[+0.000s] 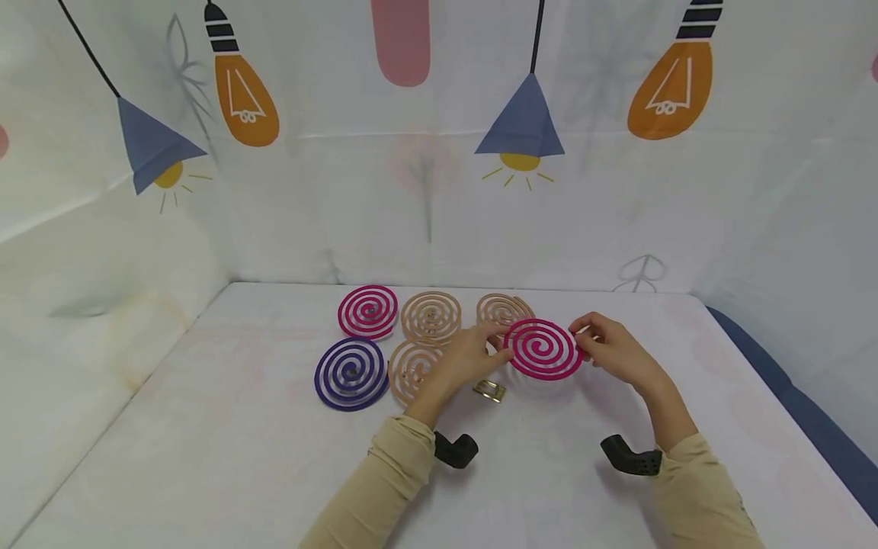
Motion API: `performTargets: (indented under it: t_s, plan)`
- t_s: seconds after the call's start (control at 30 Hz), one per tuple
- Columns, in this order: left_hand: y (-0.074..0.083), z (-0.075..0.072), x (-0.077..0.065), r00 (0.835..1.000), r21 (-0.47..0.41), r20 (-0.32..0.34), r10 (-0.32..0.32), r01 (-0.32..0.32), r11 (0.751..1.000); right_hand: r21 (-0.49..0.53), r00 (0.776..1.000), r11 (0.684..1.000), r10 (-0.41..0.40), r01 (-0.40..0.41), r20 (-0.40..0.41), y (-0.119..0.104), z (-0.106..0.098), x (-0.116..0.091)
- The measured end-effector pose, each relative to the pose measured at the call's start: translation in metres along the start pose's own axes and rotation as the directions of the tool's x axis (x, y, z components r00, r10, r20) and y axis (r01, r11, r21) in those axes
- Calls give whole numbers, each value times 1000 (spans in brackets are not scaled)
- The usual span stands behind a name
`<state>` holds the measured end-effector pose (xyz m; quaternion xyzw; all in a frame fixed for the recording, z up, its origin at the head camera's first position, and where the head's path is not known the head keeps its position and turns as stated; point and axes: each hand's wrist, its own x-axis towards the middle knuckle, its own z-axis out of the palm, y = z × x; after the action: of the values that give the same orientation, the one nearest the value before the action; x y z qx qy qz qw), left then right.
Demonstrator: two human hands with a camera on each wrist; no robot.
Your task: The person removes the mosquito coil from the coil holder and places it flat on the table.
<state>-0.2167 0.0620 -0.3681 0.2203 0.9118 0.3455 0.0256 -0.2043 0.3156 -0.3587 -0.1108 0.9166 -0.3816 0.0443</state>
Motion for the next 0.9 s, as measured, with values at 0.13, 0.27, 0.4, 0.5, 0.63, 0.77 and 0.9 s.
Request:
performTargets:
  t_s: [0.13,0.27,0.4,0.5,0.63,0.77,0.9]
  plan:
    - [0,0,2,1000,-21,16,15,-14,1000,-18,1000,1000,7,-7,0,-1,-2,0]
    - [0,3,3,999,-19,43,17,-16,1000,-27,1000,999,24,-23,16,0,-2,0]
    - [1,8,3,998,-15,61,2,-1,1000,-30,999,999,36,-34,38,4,-2,0]
    - [1,11,3,998,-9,63,-14,15,1000,-27,998,999,39,-37,55,7,-1,0]
    - [0,14,2,998,-5,64,-30,30,1000,-26,996,999,43,-41,77,9,0,1]
    - [0,16,2,998,-4,64,-16,17,1000,-24,994,998,56,-54,95,10,1,2]
    - [-1,18,2,998,17,67,18,-19,1000,-21,990,997,74,-72,117,12,2,3]
